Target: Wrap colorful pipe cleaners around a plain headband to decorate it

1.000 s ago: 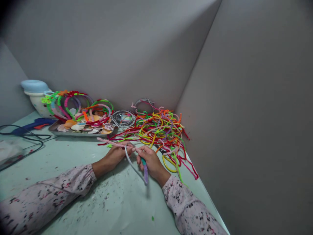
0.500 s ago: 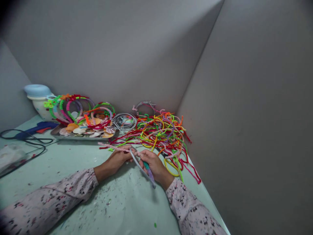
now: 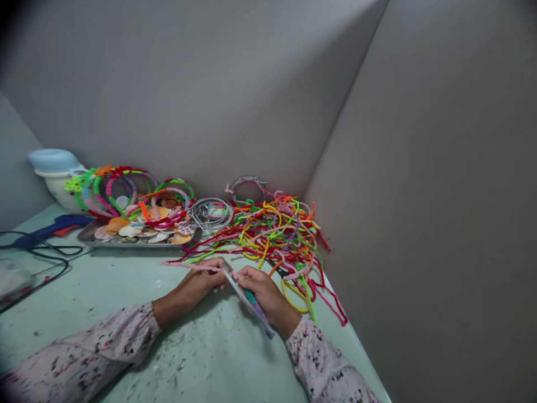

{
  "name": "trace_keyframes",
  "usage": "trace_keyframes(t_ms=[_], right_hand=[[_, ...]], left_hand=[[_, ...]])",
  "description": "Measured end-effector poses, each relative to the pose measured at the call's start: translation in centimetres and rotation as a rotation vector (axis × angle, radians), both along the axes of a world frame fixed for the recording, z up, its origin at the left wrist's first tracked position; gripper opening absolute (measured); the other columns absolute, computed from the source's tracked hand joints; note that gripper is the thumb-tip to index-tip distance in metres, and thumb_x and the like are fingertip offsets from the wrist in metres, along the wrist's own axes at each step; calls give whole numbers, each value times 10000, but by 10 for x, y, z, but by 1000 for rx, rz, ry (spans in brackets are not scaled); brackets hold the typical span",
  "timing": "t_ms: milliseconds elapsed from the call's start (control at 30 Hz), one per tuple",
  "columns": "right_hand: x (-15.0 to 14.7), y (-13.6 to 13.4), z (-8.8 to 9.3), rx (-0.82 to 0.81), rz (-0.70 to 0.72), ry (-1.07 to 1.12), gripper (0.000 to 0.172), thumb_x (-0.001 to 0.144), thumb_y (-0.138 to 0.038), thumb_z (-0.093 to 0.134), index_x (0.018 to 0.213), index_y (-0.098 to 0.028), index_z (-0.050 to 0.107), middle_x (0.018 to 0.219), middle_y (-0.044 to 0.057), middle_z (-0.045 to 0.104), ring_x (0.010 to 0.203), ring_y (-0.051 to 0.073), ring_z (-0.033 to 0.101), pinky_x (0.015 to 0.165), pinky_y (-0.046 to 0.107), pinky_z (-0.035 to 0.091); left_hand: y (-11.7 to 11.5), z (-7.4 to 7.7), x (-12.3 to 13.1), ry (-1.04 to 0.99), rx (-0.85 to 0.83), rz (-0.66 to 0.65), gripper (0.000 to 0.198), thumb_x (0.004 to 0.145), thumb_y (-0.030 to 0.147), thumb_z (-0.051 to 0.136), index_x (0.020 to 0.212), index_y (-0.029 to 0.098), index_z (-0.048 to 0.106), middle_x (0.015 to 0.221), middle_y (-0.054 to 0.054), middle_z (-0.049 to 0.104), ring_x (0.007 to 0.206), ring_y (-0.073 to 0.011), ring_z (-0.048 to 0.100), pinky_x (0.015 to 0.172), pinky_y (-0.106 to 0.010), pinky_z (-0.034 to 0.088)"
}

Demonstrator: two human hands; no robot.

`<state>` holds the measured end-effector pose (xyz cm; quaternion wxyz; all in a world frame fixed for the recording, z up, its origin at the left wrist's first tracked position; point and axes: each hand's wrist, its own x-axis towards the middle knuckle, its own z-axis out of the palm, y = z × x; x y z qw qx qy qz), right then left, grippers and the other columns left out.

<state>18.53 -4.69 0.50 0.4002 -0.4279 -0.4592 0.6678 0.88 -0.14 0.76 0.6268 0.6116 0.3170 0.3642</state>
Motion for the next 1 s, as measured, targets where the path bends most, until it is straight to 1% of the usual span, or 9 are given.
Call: trace_keyframes(t_ms=[167,267,367,467,533,600,700,800,1000], right_hand=[[2,0,-2,-53,49,82,288,820,-458,579,866,-184,502,491,-64,540,279,51,370,277,162,227],[-2,-1,-2,-46,18,78,285,825,-457,576,851,-183,500,483,-69,525,285,47,368,281,156,230],[-10,-6,0,18,-148,69,257,848,-434,558,851,-184,498,509,-69,527,308,38,387,306,143,246],[-15,-11,0,170,-343,14,242,866,-430,541,882,-191,506,562,-69,535,355,42,438,348,145,313],[-16,-12,-1,250,-414,-57,236,867,-422,547,904,-191,515,578,-67,536,383,46,460,375,150,345],[-15,-12,-2,278,-448,-107,237,868,-422,543,924,-193,517,584,-68,533,389,48,459,381,154,350],[-13,-10,-3,267,-447,-143,246,868,-432,533,929,-195,515,585,-69,528,380,47,442,366,154,329],[-13,-9,-3,256,-415,-161,252,865,-441,531,918,-196,511,575,-71,519,375,48,434,360,155,319],[-15,-10,-6,261,-378,-184,245,867,-434,521,924,-196,505,568,-73,518,377,51,430,362,156,320]], left_hand=[[-3,8,-1,30,-6,0,179,765,304,656,731,131,627,581,7,539,544,-91,452,513,-207,316],[-4,10,1,30,-43,-6,176,770,303,650,739,131,625,584,6,545,542,-89,452,511,-203,317],[-2,8,4,12,-86,20,211,776,341,649,769,132,625,591,8,545,553,-92,465,522,-201,335],[2,3,5,-3,-137,25,288,763,390,672,884,132,630,609,8,559,544,-92,485,515,-199,351],[6,-1,5,-43,-197,-18,307,769,418,668,844,123,625,604,5,551,515,-82,484,496,-193,352],[8,-4,3,-108,-273,-59,324,790,435,644,762,113,615,626,-5,552,497,-69,483,484,-187,361],[10,-4,2,-208,-366,-58,338,816,447,610,759,114,617,703,-29,589,503,-67,496,482,-187,391],[10,-2,1,-234,-395,-68,357,836,463,578,775,114,624,732,-45,607,522,-78,514,494,-194,417],[10,-4,-1,-160,-283,-138,304,836,398,593,825,100,649,741,-51,598,536,-78,523,499,-188,402]])
